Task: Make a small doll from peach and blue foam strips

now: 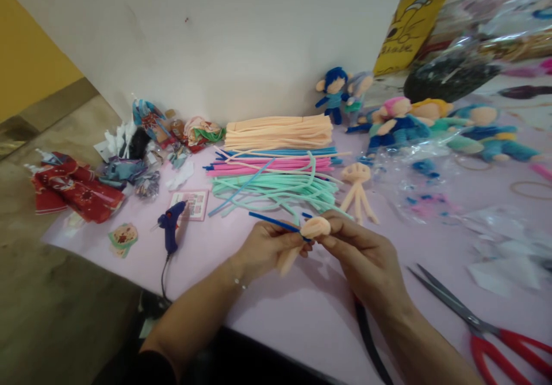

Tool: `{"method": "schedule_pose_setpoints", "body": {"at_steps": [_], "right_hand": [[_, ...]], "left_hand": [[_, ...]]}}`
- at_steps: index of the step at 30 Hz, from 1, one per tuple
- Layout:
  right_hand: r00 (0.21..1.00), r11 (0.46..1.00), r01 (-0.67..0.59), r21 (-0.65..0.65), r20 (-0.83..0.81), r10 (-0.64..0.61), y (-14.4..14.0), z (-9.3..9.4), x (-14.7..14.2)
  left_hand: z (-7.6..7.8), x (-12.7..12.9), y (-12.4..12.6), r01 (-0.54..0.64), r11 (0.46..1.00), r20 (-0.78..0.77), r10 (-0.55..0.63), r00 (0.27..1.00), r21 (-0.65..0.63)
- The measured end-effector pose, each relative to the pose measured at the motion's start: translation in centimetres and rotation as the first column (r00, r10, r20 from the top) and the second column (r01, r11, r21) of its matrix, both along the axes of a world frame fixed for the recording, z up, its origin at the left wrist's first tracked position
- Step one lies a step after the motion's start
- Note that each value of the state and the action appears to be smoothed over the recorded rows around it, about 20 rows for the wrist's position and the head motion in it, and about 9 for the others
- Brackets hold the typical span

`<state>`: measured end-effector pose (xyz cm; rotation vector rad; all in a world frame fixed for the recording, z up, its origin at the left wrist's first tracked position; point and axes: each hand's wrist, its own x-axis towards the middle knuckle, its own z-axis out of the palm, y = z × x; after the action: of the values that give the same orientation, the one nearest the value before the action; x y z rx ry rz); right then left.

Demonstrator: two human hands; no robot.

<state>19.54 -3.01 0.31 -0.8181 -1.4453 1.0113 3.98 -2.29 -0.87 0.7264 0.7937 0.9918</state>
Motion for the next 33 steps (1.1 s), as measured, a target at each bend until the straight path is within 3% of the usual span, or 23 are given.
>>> {"method": "schedule_pose_setpoints", "body": {"at_steps": [5,8,11,14,17,19,23,26,30,33], "right_hand": [[0.991,0.99,0.135,-0.03,-0.009,-0.135,-0.2,-0.5,-0.5],[0.959,0.96,0.277,0.046,0.051,-0.279,-0.3,-1.1,-0.6],[0.909,0.906,0.386,0.173,0.099,-0.405,-0.4,-1.3,-0.7],[0.885,0.874,0.387,0.292,0.146,-0.441,-0.6,-0.8,-0.7],[0.887,0.871,0.34,0.354,0.186,-0.422,-0.7,-0.4,-0.7],[0.916,0.9,0.297,0.32,0.171,-0.364,-0.7,-0.4,-0.7],[0.976,0.968,0.199,0.154,0.061,-0.211,-0.5,-0.8,-0.8],[0.989,0.987,0.146,0.068,-0.007,-0.146,-0.3,-0.8,-0.9],[0.996,0.996,0.085,0.015,-0.01,-0.085,-0.1,-0.7,-0.8],[0.998,0.998,0.062,0.03,-0.014,-0.062,0.0,-0.9,-0.7]], "left_hand": [[-0.2,-0.1,-0.1,-0.061,0.995,-0.009,0.062,0.998,0.074],[-0.3,-0.1,-0.4,-0.098,0.976,-0.071,0.113,0.991,0.193],[-0.5,0.0,-0.8,-0.171,0.912,-0.161,0.245,0.956,0.373],[-0.7,0.1,-1.0,-0.221,0.833,-0.214,0.371,0.904,0.508],[-0.9,0.0,-1.1,-0.254,0.759,-0.224,0.464,0.857,0.6],[-0.9,0.0,-1.1,-0.259,0.724,-0.222,0.496,0.84,0.639],[-0.8,-0.1,-1.2,-0.276,0.739,-0.211,0.492,0.845,0.614],[-0.7,0.0,-1.2,-0.301,0.772,-0.179,0.467,0.866,0.56],[-0.6,0.3,-1.1,-0.315,0.841,-0.134,0.408,0.903,0.44],[-0.5,0.6,-1.1,-0.35,0.857,-0.101,0.414,0.905,0.378]]}}
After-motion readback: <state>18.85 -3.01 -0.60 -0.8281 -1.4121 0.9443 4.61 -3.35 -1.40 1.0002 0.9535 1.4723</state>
